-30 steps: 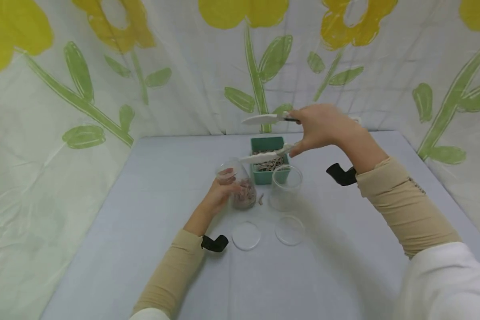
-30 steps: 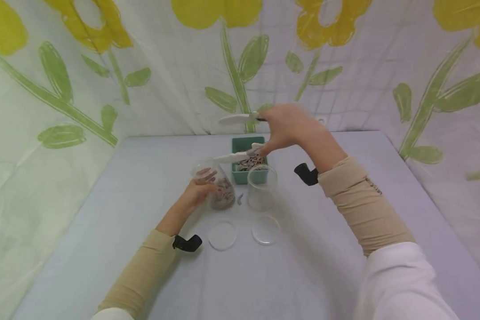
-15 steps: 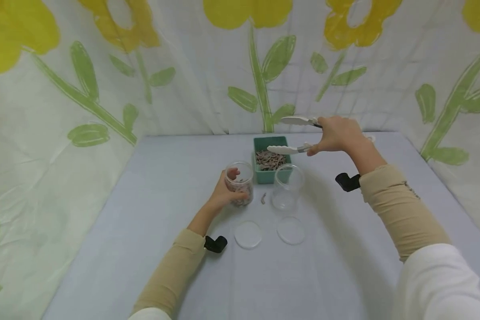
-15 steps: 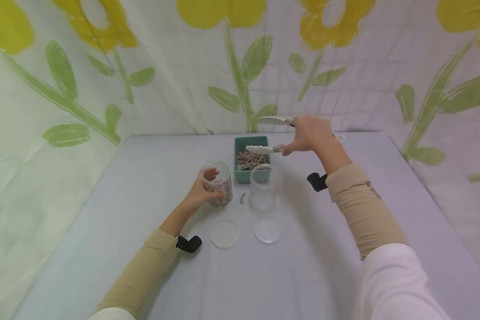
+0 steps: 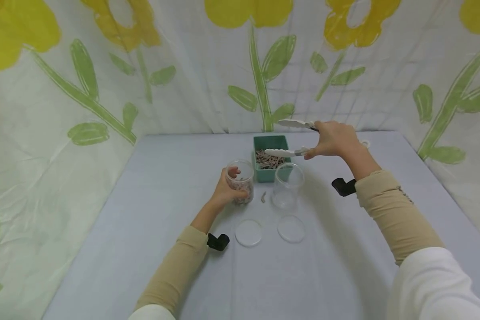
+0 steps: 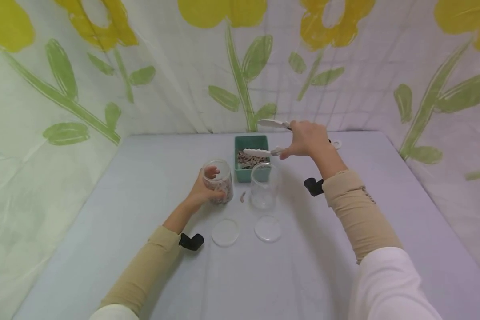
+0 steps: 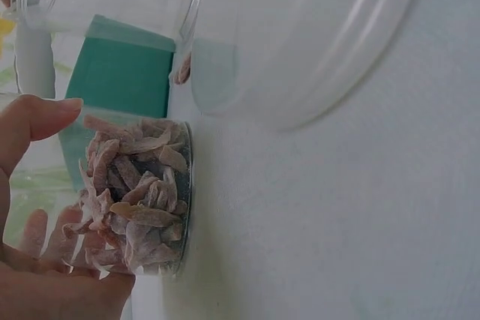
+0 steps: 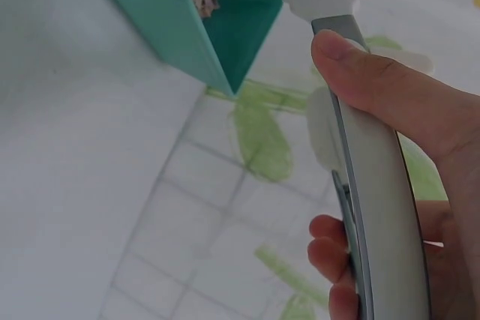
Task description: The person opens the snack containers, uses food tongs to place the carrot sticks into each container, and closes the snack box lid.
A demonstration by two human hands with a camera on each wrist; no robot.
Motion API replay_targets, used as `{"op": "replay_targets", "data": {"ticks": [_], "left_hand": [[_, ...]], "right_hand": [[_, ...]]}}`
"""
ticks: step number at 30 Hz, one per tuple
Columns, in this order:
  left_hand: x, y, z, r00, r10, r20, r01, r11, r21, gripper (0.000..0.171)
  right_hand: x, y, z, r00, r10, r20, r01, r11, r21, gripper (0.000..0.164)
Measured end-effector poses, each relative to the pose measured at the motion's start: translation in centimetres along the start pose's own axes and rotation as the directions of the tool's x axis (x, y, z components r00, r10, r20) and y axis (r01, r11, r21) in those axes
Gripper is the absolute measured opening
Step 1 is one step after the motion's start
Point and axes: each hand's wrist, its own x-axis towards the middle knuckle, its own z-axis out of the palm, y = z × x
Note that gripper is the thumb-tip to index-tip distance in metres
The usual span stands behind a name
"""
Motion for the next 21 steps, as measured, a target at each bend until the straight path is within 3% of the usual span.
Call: {"op": "replay_targets", "data": {"ticks": [7, 15, 21], "left_hand": [[0.52, -0.43, -0.01, 1.0, 0.002, 0.0, -0.002, 1.0, 0.029, 0.078], [0.07, -0.5, -0.26, 0.999, 0.045, -0.017, -0.042, 0.986, 0.161, 0.086], [-0.19, 0.35, -0.65, 0.999, -0.015, 0.033, 0.007, 0.972, 0.233, 0.104]], "right_hand": [[-0.09, -0.13, -0.19, 1.0, -0.002, 0.012, 0.002, 1.0, 0.001, 0.095], [0.04, -0.09, -0.21, 1.0, -0.018, 0.018, 0.018, 1.0, -0.015, 0.092], [-0.18, 0.78, -0.08, 1.0, -0.017, 0.016, 0.017, 1.0, -0.004, 0.09]]}}
